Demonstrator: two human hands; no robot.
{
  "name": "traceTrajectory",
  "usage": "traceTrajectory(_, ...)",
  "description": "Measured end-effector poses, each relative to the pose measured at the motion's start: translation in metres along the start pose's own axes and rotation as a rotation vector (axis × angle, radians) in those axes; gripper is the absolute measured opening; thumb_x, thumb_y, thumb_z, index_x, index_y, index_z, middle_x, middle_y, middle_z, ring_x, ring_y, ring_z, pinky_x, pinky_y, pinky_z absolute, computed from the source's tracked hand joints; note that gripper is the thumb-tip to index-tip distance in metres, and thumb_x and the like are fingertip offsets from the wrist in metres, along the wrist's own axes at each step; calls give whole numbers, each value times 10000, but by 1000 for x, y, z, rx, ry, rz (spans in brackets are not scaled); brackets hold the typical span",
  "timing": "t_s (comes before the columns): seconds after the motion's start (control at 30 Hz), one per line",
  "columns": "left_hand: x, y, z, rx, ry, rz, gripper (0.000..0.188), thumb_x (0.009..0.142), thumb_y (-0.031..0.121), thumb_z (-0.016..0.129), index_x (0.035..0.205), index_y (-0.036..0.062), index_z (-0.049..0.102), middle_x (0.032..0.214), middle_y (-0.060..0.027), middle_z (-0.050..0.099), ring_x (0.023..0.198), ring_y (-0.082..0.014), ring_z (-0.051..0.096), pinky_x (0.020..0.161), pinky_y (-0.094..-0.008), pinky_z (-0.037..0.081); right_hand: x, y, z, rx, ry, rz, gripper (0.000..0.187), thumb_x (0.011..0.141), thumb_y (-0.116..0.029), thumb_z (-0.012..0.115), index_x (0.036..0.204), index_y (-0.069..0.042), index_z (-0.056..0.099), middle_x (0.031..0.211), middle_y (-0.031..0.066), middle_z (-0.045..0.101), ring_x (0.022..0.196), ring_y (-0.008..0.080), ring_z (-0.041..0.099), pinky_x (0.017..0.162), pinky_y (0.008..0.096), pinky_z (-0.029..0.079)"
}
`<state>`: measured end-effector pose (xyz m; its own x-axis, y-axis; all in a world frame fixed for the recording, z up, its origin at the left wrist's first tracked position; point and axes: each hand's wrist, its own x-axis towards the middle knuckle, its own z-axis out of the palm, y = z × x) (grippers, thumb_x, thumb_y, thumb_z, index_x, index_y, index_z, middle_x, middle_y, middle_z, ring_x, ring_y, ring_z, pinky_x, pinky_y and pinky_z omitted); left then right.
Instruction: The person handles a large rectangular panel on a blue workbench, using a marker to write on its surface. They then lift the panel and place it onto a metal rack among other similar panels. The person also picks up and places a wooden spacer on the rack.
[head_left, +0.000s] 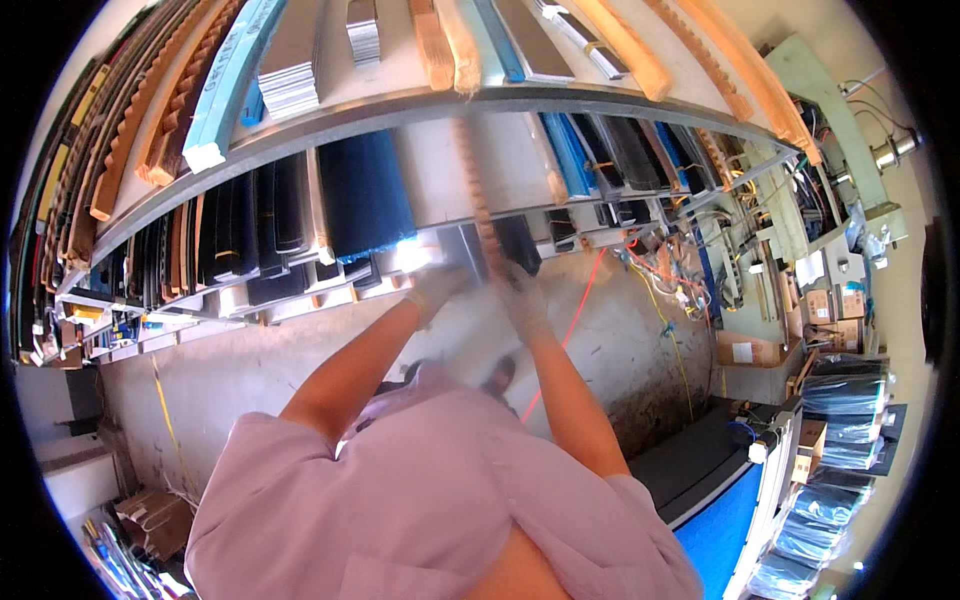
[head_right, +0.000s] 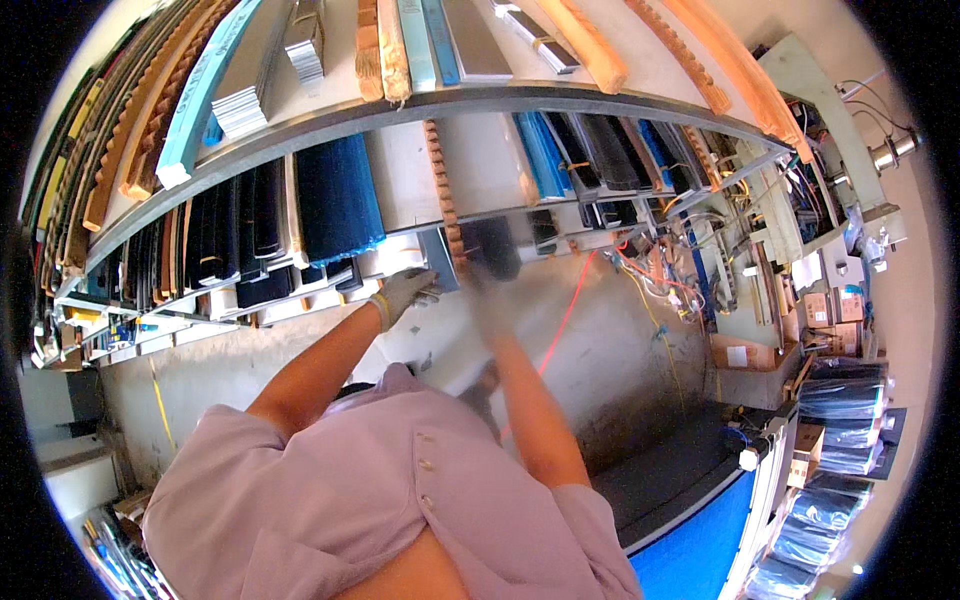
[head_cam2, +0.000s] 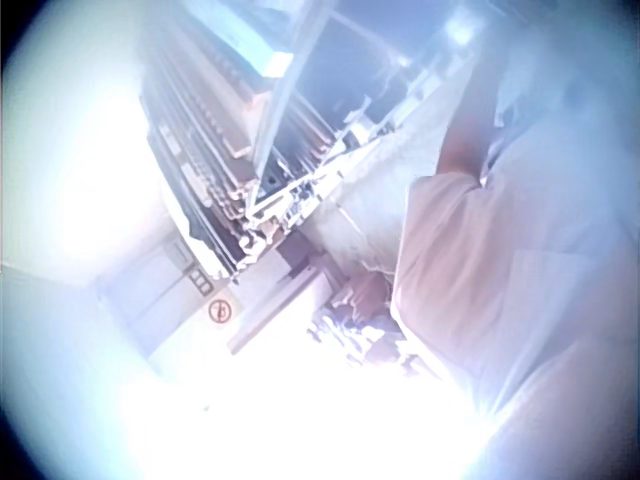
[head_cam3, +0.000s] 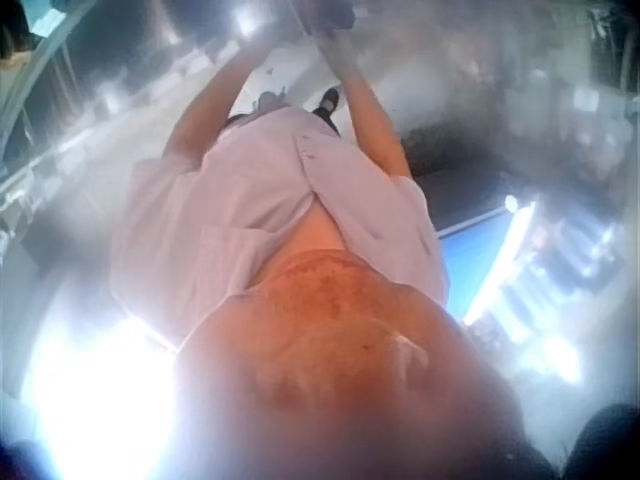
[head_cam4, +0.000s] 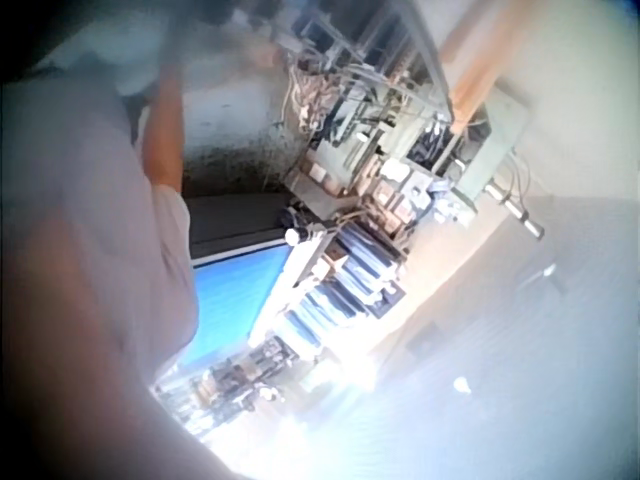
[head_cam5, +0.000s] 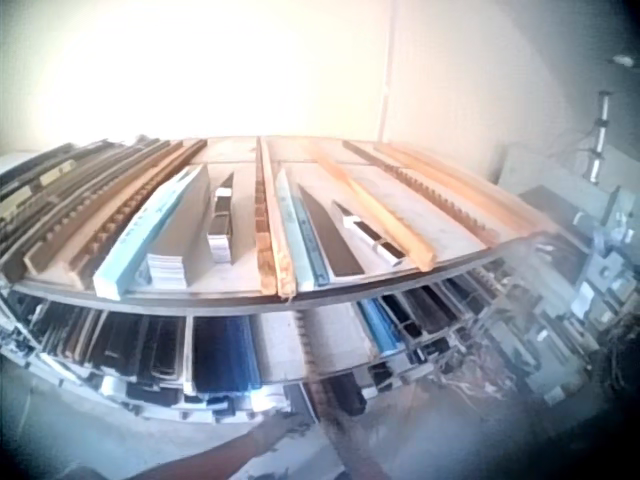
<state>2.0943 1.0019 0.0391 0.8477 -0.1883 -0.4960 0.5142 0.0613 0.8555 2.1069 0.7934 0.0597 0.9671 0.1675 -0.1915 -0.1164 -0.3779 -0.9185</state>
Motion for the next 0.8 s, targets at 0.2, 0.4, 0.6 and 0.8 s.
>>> traceTrajectory(0.2, -31, -2, -24, -227, 103, -88, 431, 946, 382, 560, 1195, 31, 576, 977, -99, 650, 820, -153, 626, 728, -275, 497, 65, -13, 14, -445, 28, -94, 691, 835, -450, 631, 1359, -47, 430, 1147, 258, 606, 1038, 374, 609, 899, 426, 470)
traceTrajectory(0.4, -46, -14, -47, -267, 175, -115, 435, 903, 421, 593, 1129, 49, 601, 937, -89, 681, 801, -169, 654, 672, -276, 490, 82, -39, 34, -528, 64, 24, 750, 806, -379, 659, 1377, -8, 346, 1060, 247, 623, 970, 415, 603, 831, 476, 484)
traceTrajectory(0.6, -20, 30, -26, -223, -53, 65, 564, 924, 444, 553, 1279, 9, 503, 1027, -124, 661, 895, -192, 638, 748, -284, 486, 4, -95, -32, -35, -215, 258, 643, 811, -247, 668, 1359, -43, 401, 878, 139, 619, 741, 231, 623, 624, 391, 493)
traceTrajectory(0.8, 68, 103, 36, -652, -58, 146, 573, 917, 506, 543, 1219, 22, 488, 1154, -162, 583, 1041, -299, 576, 911, -409, 473, -167, -94, -159, 135, -187, 437, 514, 832, -178, 653, 1297, -25, 497, 890, 17, 565, 769, 121, 544, 666, 278, 464)
